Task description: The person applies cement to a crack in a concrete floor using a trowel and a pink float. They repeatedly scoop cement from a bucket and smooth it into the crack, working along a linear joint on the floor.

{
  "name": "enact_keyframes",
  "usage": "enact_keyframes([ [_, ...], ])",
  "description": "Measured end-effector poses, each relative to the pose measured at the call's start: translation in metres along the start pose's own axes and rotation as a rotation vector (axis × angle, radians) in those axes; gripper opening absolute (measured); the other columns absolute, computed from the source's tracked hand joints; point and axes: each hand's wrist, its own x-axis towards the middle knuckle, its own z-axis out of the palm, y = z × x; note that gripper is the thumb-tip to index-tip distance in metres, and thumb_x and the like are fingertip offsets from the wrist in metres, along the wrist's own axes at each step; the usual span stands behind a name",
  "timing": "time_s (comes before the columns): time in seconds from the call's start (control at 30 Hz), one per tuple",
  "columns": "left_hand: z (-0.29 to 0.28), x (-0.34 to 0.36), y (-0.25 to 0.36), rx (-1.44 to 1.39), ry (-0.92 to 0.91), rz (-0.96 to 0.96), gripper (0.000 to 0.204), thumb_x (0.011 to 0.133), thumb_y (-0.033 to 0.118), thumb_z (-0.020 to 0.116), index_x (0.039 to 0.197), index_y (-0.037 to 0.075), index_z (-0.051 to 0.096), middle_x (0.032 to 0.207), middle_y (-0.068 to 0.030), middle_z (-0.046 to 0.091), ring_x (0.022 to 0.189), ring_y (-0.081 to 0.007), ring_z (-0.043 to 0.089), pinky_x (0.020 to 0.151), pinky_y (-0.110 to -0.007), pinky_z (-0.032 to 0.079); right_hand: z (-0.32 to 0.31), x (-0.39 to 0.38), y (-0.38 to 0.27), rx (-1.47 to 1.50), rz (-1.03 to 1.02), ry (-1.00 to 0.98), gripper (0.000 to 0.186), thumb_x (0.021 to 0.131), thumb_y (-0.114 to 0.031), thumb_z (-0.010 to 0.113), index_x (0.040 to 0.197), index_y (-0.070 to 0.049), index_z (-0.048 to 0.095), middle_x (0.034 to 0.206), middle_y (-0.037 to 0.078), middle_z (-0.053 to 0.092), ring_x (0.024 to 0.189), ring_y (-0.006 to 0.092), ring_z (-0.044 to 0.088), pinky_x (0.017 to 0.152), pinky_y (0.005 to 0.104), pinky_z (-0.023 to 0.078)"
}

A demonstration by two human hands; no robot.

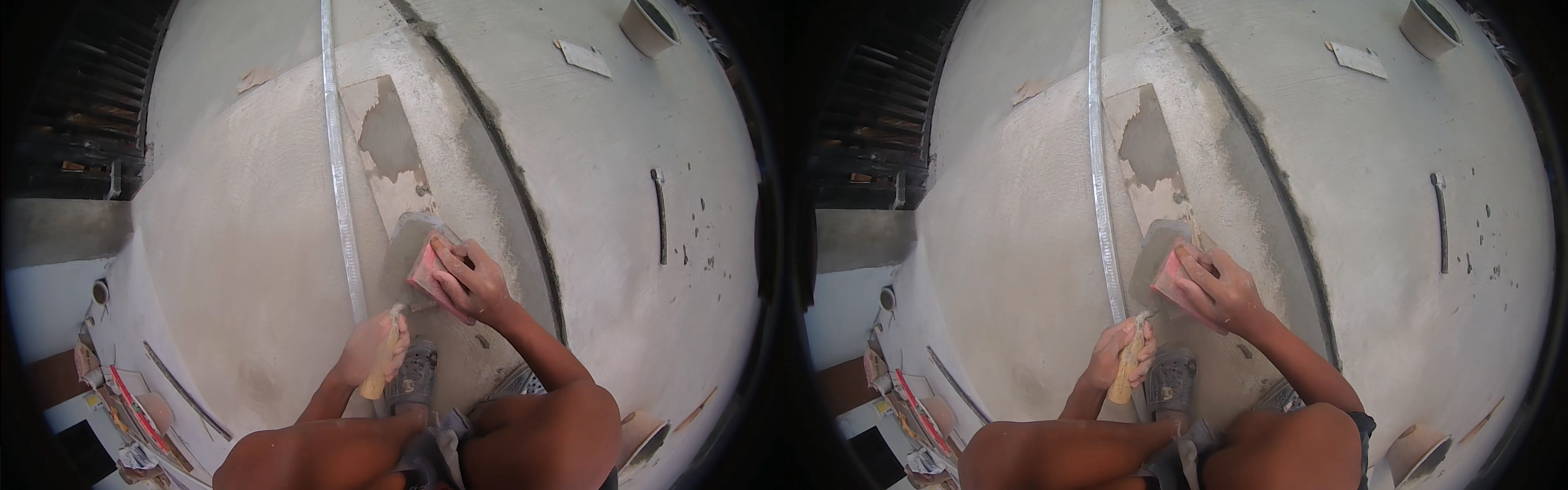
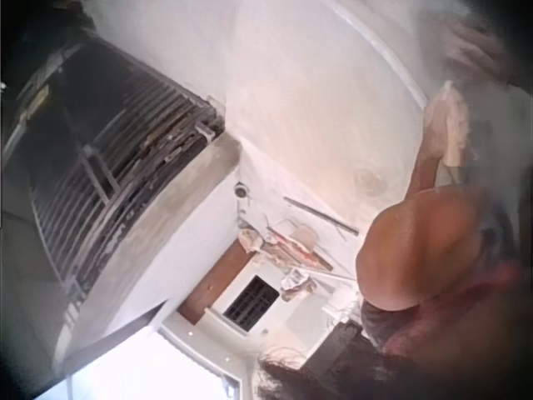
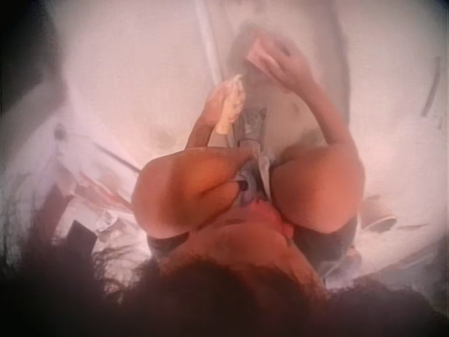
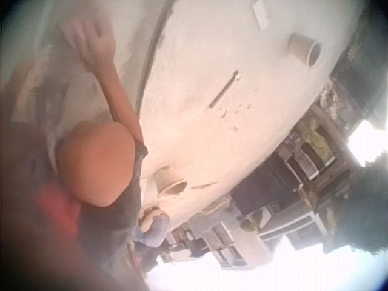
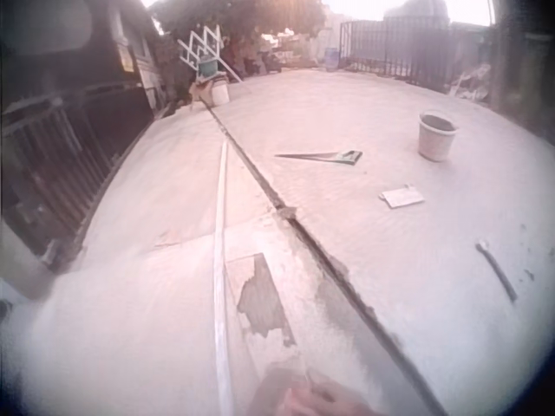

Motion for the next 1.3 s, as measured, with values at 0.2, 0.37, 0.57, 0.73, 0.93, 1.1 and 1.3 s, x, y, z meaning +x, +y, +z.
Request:
enact_keyframes([
  [0.2, -0.005, -0.007, 0.004, -0.013, -0.010, -0.037, 0.038, 0.114, 0.040, 0.044, 0.114, 0.003, 0.051, 0.082, -0.0070, 0.050, 0.049, -0.0125, 0.050, 0.041, -0.028, 0.046, -0.039, -0.067, -0.012, -0.083, 0.053, 0.033, 0.048, 0.089, -0.014, 0.080, 0.134, 0.000, 0.072, 0.093, 0.014, 0.063, 0.074, 0.0244, 0.065, 0.063, 0.0369, 0.055],
  [0.37, 0.018, 0.018, 0.001, 0.033, -0.147, -0.155, 0.034, 0.110, 0.043, 0.050, 0.114, 0.009, 0.055, 0.083, -0.0027, 0.052, 0.054, -0.0131, 0.051, 0.042, -0.027, 0.043, -0.041, -0.010, -0.015, -0.165, 0.031, 0.096, 0.047, 0.090, -0.013, 0.078, 0.134, -0.001, 0.072, 0.098, 0.015, 0.063, 0.075, 0.0260, 0.065, 0.064, 0.0364, 0.055],
  [0.57, 0.015, 0.054, 0.002, -0.067, -0.228, -0.142, 0.033, 0.114, 0.036, 0.043, 0.111, 0.004, 0.051, 0.082, -0.0071, 0.050, 0.048, -0.0123, 0.049, 0.039, -0.027, 0.045, -0.083, -0.127, -0.032, -0.051, 0.430, 0.057, 0.037, 0.097, -0.012, 0.071, 0.132, 0.001, 0.073, 0.091, 0.013, 0.064, 0.082, 0.0243, 0.065, 0.074, 0.0375, 0.054],
  [0.73, -0.002, 0.048, 0.021, 0.107, 0.006, 0.023, 0.033, 0.114, 0.037, 0.042, 0.109, 0.005, 0.052, 0.079, -0.0061, 0.050, 0.046, -0.0118, 0.047, 0.038, -0.027, 0.044, -0.197, -0.025, -0.050, 0.775, 0.715, 0.467, 0.060, 0.111, -0.044, 0.045, 0.146, 0.003, 0.056, 0.120, 0.016, 0.069, 0.106, 0.0277, 0.069, 0.093, 0.0387, 0.056],
  [0.93, -0.009, 0.068, 0.009, 0.026, 0.066, 0.014, 0.034, 0.113, 0.039, 0.044, 0.112, 0.007, 0.054, 0.079, -0.0064, 0.053, 0.047, -0.0139, 0.048, 0.039, -0.029, 0.043, -0.194, -0.032, -0.013, 1.419, 0.610, 0.677, 0.073, 0.104, -0.053, 0.047, 0.155, -0.001, 0.043, 0.142, 0.027, 0.058, 0.120, 0.0406, 0.067, 0.098, 0.0529, 0.058],
  [1.1, -0.028, 0.041, -0.005, 0.003, 0.136, 0.030, 0.035, 0.112, 0.040, 0.046, 0.112, 0.006, 0.054, 0.078, -0.0075, 0.053, 0.046, -0.0153, 0.049, 0.039, -0.031, 0.044, -0.134, -0.049, -0.019, 1.635, 0.816, 0.633, 0.068, 0.106, -0.051, 0.052, 0.154, -0.002, 0.049, 0.137, 0.019, 0.064, 0.124, 0.0300, 0.065, 0.103, 0.0435, 0.055],
  [1.3, -0.029, 0.013, -0.018, 0.029, 0.331, 0.080, 0.037, 0.112, 0.041, 0.047, 0.112, 0.005, 0.054, 0.077, -0.0075, 0.052, 0.045, -0.0149, 0.048, 0.039, -0.031, 0.044, -0.119, -0.055, 0.043, 0.903, 0.958, 0.271, 0.074, 0.105, -0.046, 0.062, 0.160, -0.001, 0.045, 0.138, 0.015, 0.066, 0.122, 0.0205, 0.065, 0.107, 0.0358, 0.049],
])
